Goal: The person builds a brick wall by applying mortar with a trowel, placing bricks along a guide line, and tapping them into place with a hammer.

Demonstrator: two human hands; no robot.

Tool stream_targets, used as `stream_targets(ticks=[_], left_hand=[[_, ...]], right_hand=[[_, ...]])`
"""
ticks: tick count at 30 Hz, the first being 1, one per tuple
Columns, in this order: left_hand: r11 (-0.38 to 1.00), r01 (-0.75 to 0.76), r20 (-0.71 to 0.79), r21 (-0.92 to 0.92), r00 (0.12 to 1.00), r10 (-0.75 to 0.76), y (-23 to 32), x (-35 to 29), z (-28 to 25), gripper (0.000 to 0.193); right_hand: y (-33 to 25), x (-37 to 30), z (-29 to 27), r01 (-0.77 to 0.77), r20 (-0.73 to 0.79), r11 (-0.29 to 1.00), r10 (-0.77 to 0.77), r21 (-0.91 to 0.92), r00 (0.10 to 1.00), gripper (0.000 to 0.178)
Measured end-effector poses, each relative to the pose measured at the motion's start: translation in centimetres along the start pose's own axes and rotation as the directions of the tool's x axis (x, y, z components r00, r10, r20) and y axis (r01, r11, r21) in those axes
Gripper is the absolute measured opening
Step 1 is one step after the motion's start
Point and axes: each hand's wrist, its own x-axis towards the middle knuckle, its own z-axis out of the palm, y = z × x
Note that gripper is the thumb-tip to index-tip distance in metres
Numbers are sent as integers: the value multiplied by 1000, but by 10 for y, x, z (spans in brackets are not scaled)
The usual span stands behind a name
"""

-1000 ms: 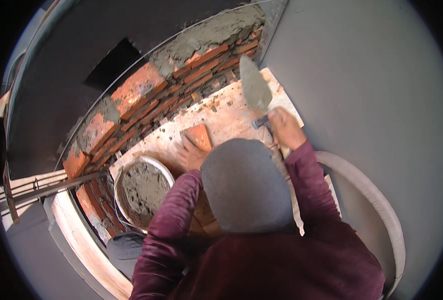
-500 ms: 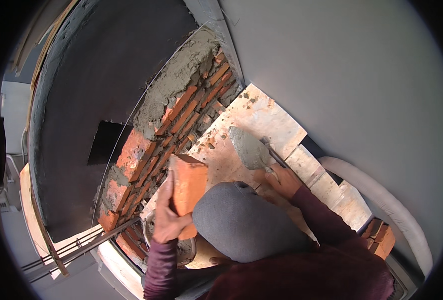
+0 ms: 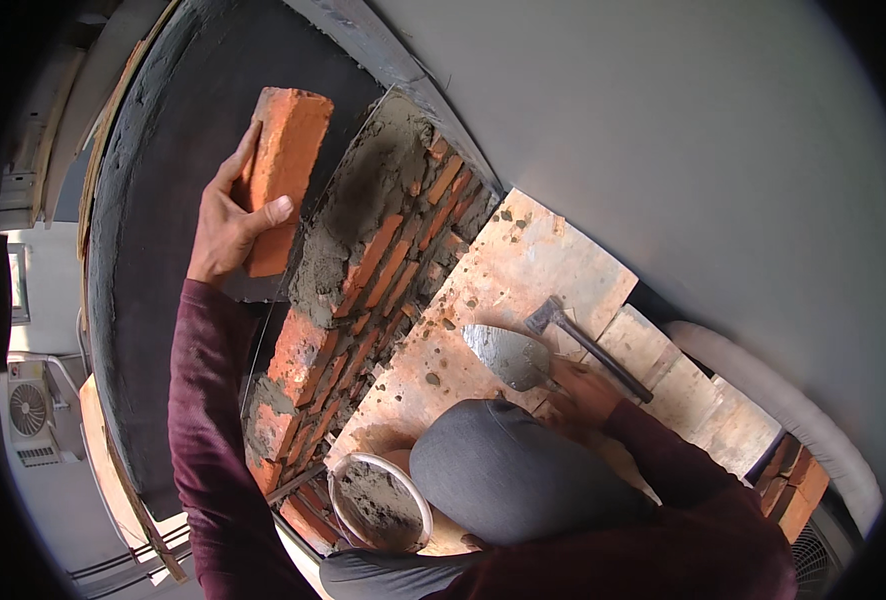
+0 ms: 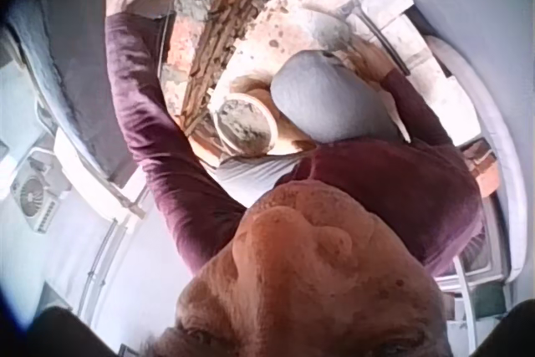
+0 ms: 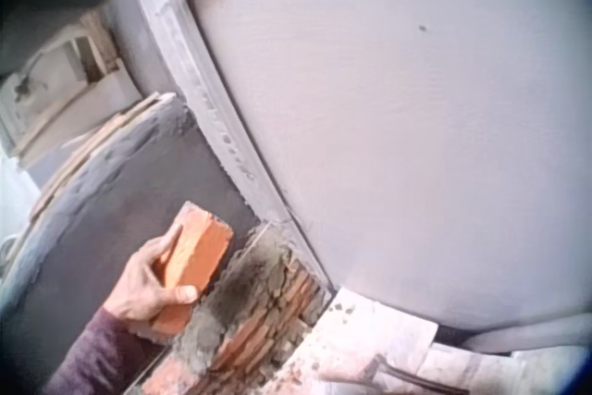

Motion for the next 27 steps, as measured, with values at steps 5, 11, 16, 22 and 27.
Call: stream_targets(ticks=[5, 11, 16, 22, 27], left_hand=[[997, 54, 153, -61, 987, -44, -19, 33, 26, 108], [992, 97, 247, -85, 966, -74, -36, 50, 35, 108], [987, 131, 257, -91, 961, -103, -24, 52, 34, 108], [917, -67, -10, 394, 997, 77, -10, 44, 30, 109], [831, -121, 5, 543, 990, 142, -17, 43, 43, 111]], right_hand=[[16, -9, -4, -56, 29, 998, 58, -41, 998, 51], [18, -8, -4, -46, 19, 996, 48, -78, 999, 52], [14, -5, -10, -49, 46, 995, 53, -86, 998, 52], [15, -6, -9, -25, 56, 992, 32, -122, 998, 55], [16, -3, -6, -72, 82, 989, 83, -128, 993, 47]])
